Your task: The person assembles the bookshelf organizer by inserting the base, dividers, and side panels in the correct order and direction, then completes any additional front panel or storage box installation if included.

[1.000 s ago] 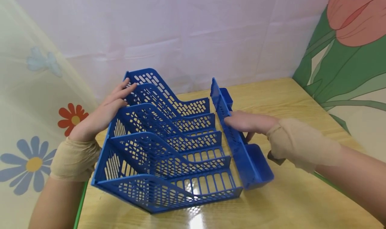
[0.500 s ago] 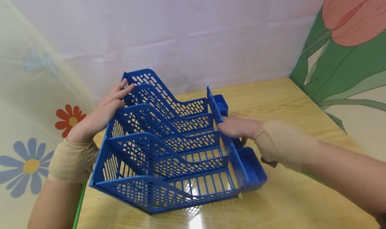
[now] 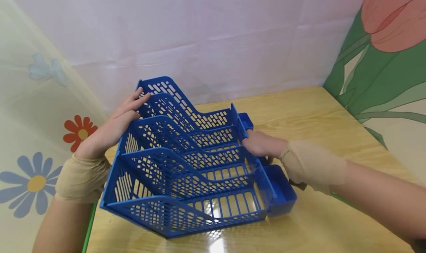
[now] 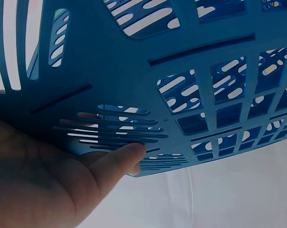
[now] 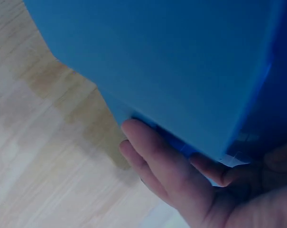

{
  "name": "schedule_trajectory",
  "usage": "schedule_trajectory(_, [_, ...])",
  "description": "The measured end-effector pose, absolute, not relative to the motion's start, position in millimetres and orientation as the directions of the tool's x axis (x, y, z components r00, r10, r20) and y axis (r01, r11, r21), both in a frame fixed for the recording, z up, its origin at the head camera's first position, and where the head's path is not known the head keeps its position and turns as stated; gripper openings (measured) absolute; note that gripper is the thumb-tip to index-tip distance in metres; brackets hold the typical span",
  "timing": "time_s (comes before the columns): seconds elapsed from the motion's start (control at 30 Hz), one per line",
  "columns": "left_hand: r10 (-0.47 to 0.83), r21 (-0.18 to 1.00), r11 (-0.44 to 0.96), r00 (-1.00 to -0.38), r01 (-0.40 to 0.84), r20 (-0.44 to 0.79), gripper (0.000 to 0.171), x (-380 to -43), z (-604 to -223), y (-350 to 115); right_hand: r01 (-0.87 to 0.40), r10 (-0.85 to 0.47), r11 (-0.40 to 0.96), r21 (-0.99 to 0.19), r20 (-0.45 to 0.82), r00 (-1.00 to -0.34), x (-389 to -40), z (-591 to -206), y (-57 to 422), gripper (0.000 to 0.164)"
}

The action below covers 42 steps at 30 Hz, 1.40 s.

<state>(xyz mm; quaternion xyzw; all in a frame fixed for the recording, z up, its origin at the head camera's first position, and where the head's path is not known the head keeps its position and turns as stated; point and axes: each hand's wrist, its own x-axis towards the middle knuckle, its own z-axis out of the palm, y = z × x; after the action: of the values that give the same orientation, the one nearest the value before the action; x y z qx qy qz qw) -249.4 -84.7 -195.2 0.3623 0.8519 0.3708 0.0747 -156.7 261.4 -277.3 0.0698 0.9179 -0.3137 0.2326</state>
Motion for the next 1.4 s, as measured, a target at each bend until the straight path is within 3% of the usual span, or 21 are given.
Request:
schedule_trajectory(0.33, [0.668,0.69,0.463,-0.731,0.556,0.14,0.054,-244.2,-189.6,-87.2,0.157,-0.052,0.819,-0.552,-0.345,-0.937,-151.3,-268.7,257.7,0.058])
schedule_trajectory(0.6, [0.643,0.701,0.48,-0.755,0.527,0.128,0.053,-238.8,-186.5,-88.3,-0.069,-0.071,0.867,-0.493,0.013,-0.997,-135.1,-301.4,253.9,0.04])
schedule_trajectory(0.83, [0.666,0.688,0.473,-0.735,0.55,0.131,0.053,-236.2,-186.7,-84.1,-0.012,-0.065,0.859,-0.511,-0.087,-0.994,-131.6,-299.8,267.2,0.056])
schedule_trajectory(1.07, [0.662,0.71,0.456,-0.738,0.536,0.132,0.053,-235.3,-185.8,-87.1,0.056,-0.03,0.859,-0.509,-0.16,-0.987,-146.3,-259.5,269.7,0.058])
schedule_trajectory(1.4, [0.664,0.703,0.46,-0.736,0.542,0.132,0.052,-236.6,-186.0,-88.6,0.07,-0.033,0.881,-0.468,-0.208,-0.977,-153.3,-247.0,262.6,0.06])
